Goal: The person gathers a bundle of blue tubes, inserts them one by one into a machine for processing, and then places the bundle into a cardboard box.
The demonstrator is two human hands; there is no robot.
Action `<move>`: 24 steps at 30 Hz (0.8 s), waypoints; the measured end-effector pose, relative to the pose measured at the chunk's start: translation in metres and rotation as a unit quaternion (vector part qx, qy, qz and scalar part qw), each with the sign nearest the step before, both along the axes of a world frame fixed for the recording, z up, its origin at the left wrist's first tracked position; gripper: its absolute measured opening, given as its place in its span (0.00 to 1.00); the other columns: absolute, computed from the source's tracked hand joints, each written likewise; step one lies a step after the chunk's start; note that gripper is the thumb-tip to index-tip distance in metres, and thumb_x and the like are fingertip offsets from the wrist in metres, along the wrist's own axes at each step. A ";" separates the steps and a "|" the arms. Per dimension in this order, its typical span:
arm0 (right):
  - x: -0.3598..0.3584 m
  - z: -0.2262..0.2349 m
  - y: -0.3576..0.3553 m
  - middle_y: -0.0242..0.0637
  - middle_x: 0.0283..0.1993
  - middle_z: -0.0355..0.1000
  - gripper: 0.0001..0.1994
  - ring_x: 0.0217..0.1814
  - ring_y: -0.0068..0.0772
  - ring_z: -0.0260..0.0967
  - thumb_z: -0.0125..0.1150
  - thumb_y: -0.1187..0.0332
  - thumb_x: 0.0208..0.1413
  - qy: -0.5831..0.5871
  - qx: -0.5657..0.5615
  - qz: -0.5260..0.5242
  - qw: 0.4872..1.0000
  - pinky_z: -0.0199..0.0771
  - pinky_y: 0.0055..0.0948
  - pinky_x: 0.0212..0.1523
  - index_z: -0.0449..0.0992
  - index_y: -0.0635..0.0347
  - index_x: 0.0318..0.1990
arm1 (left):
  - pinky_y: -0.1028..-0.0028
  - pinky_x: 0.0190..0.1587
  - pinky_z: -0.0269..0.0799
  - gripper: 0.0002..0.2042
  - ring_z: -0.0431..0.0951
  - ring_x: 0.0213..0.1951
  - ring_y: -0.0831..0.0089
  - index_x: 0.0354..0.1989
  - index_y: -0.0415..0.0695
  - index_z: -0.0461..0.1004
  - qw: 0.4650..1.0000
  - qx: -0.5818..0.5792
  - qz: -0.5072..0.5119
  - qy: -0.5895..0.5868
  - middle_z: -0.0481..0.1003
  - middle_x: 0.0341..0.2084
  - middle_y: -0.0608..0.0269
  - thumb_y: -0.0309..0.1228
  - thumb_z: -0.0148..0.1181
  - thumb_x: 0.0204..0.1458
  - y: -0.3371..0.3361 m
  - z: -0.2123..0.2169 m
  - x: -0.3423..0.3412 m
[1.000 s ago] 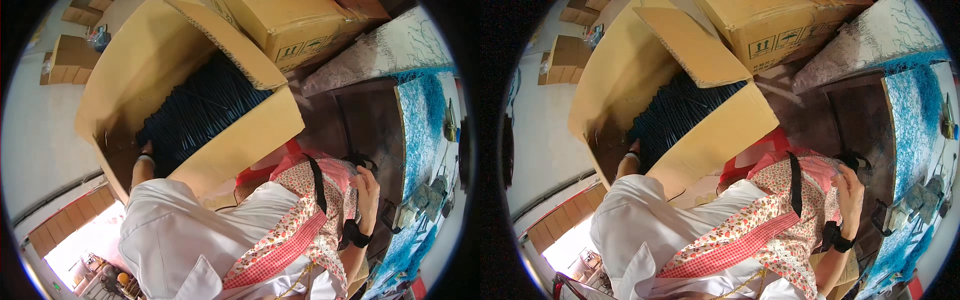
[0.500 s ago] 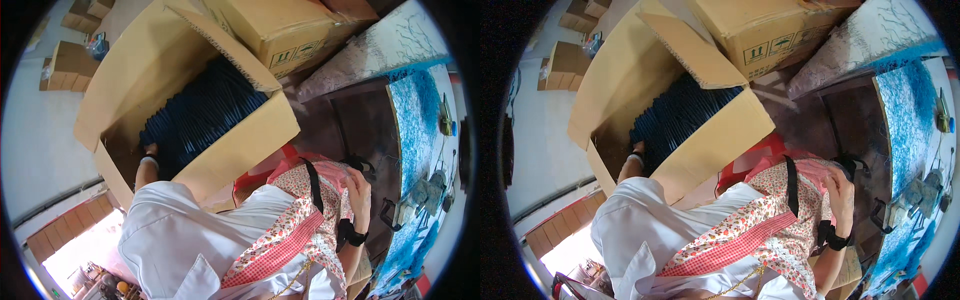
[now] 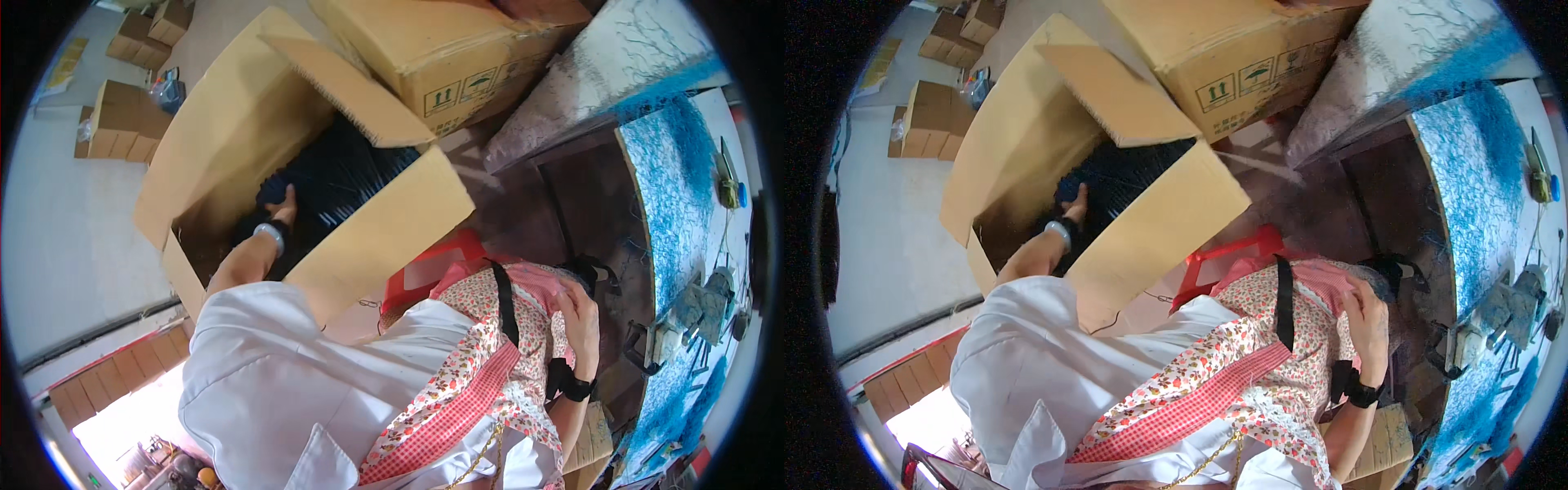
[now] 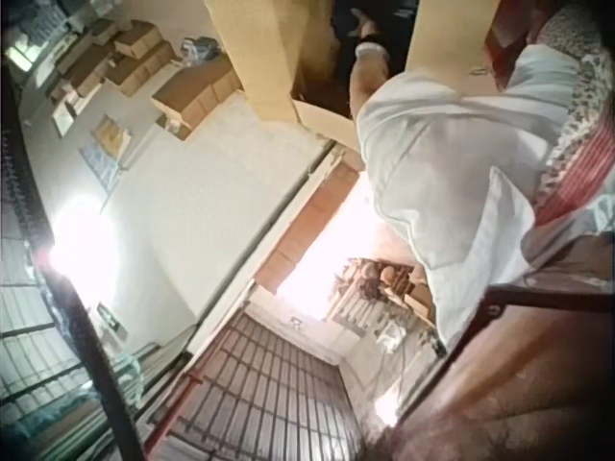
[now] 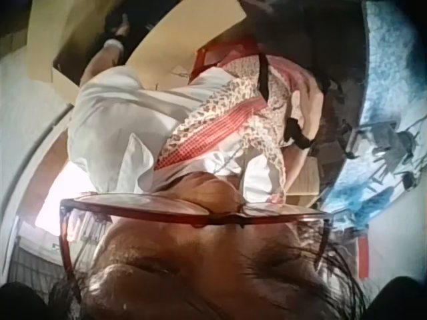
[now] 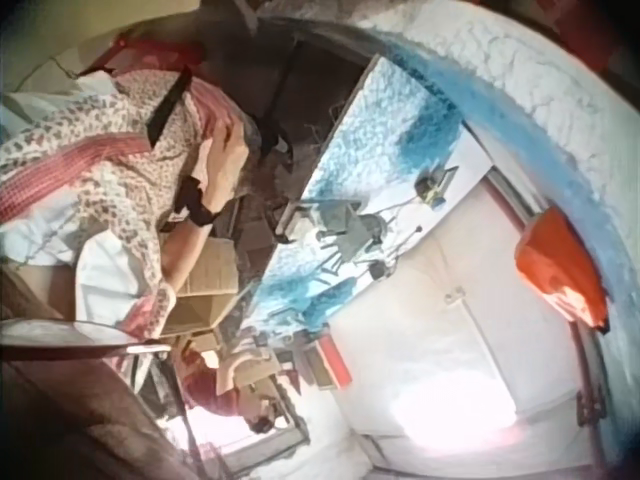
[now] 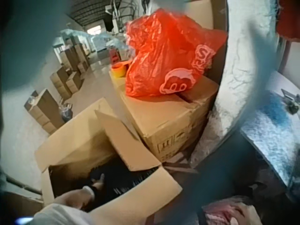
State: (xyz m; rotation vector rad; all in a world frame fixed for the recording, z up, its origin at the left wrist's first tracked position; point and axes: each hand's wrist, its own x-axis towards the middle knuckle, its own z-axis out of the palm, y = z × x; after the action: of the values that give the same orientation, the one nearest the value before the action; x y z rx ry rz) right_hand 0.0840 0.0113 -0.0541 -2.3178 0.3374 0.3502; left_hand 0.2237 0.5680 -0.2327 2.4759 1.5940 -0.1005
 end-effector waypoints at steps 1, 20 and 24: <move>0.001 -0.002 0.000 0.44 0.33 0.75 0.13 0.31 0.25 0.72 0.52 0.72 0.56 -0.009 -0.003 0.005 1.000 0.70 0.23 0.35 0.72 0.68 0.47 | 0.52 0.59 0.55 0.37 0.62 0.57 0.48 0.62 0.44 0.57 1.000 0.021 -0.020 0.000 0.59 0.59 0.42 0.59 0.49 0.50 0.003 0.006 0.005; -0.011 -0.010 0.002 0.47 0.33 0.75 0.14 0.33 0.33 0.73 0.52 0.70 0.56 0.012 0.008 -0.023 1.000 0.71 0.27 0.37 0.71 0.68 0.47 | 0.53 0.66 0.39 0.28 0.46 0.67 0.55 0.61 0.49 0.60 0.548 -0.057 -0.832 -0.059 0.52 0.64 0.53 0.48 0.49 0.54 -0.044 0.000 0.049; -0.011 -0.008 0.002 0.45 0.33 0.75 0.14 0.33 0.29 0.73 0.52 0.71 0.55 0.016 0.002 -0.007 1.000 0.71 0.26 0.38 0.71 0.70 0.47 | 0.51 0.66 0.37 0.28 0.45 0.68 0.56 0.62 0.51 0.58 0.533 -0.040 -0.845 0.017 0.51 0.65 0.54 0.48 0.48 0.54 -0.056 0.012 0.051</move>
State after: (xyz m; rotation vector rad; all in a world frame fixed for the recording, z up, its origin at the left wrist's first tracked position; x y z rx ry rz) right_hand 0.0731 0.0135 -0.0624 -2.3073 0.3680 0.3823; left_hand 0.2752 0.5124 -0.2211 2.7345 -1.2793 -0.4151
